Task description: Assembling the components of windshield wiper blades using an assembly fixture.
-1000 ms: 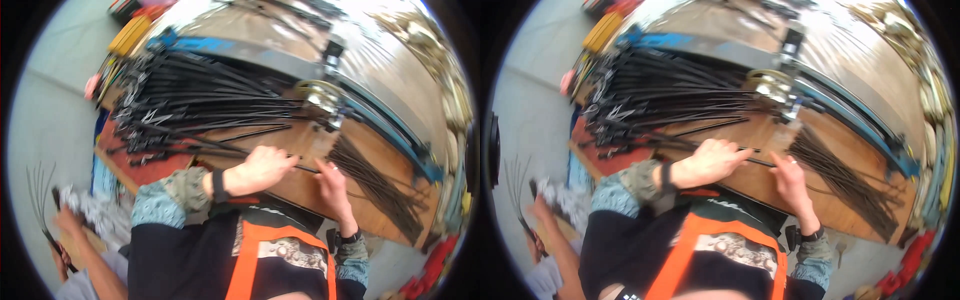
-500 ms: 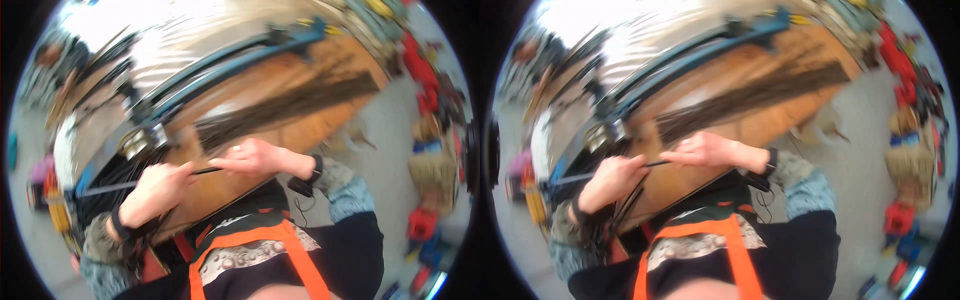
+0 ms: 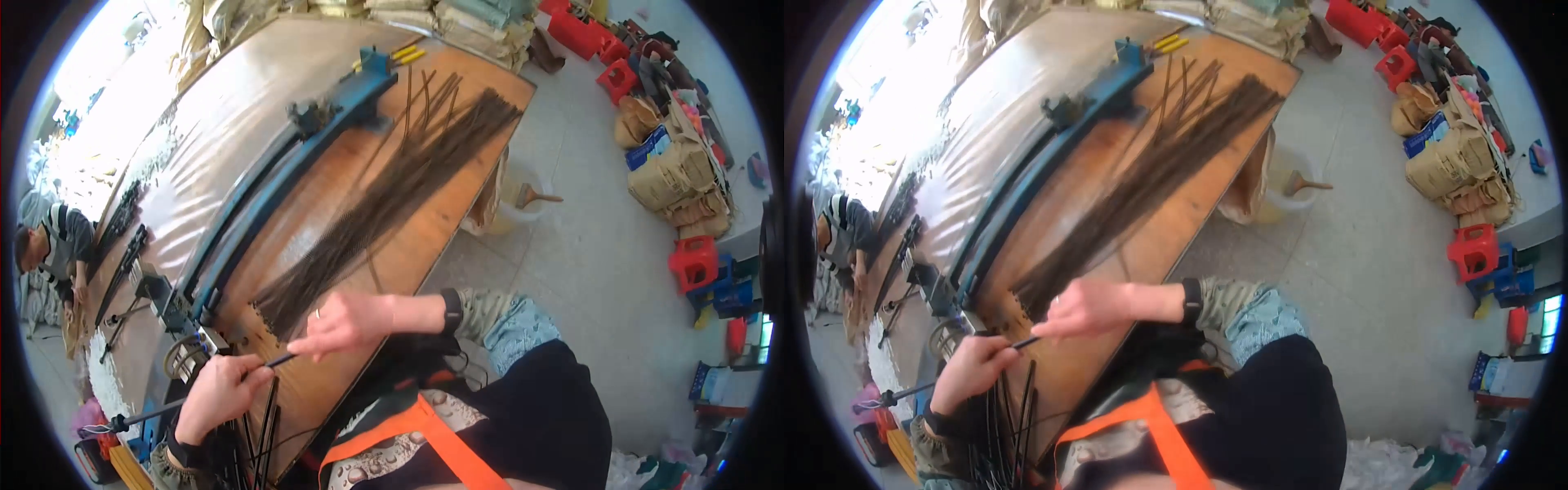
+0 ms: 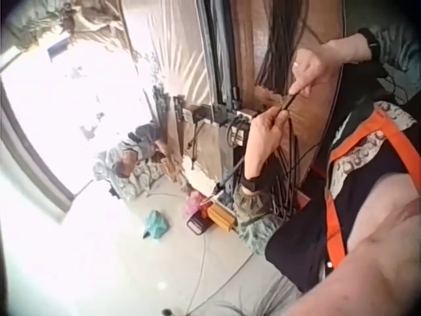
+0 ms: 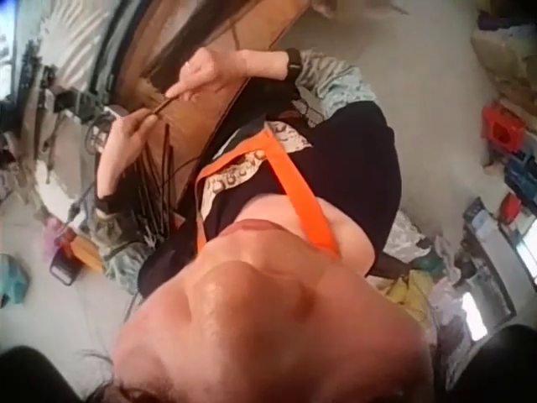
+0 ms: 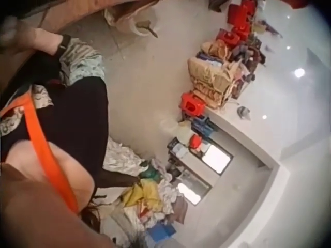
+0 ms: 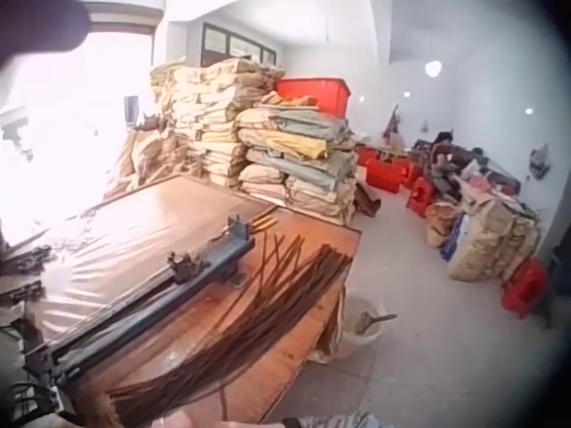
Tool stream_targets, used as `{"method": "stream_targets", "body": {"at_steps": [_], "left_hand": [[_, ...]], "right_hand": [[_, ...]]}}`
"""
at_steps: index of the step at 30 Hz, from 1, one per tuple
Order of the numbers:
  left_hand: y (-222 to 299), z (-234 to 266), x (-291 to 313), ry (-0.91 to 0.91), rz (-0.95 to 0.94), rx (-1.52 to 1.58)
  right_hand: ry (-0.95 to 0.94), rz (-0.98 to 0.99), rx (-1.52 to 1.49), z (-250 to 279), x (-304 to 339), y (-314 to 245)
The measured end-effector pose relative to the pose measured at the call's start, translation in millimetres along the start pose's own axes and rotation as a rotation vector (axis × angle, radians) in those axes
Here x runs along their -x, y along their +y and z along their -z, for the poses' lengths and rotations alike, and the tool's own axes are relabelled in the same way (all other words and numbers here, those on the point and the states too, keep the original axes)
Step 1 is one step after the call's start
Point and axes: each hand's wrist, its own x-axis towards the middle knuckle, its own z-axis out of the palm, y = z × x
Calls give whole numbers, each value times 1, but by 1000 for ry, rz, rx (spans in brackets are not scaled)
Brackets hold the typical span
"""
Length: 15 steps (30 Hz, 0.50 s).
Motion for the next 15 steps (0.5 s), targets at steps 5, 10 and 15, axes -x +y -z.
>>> {"method": "stream_targets", "body": {"at_steps": [5, 10, 15], "left_hand": [[-9, -19, -11, 279, -49, -51], [3, -30, -16, 449, -123, 3], [-5, -30, -12, 527, -188, -379]], "right_hand": [[189, -213, -104, -28, 6, 9], [504, -878, -634, -15, -11, -12], [45, -537, -79, 13, -10, 2]]}}
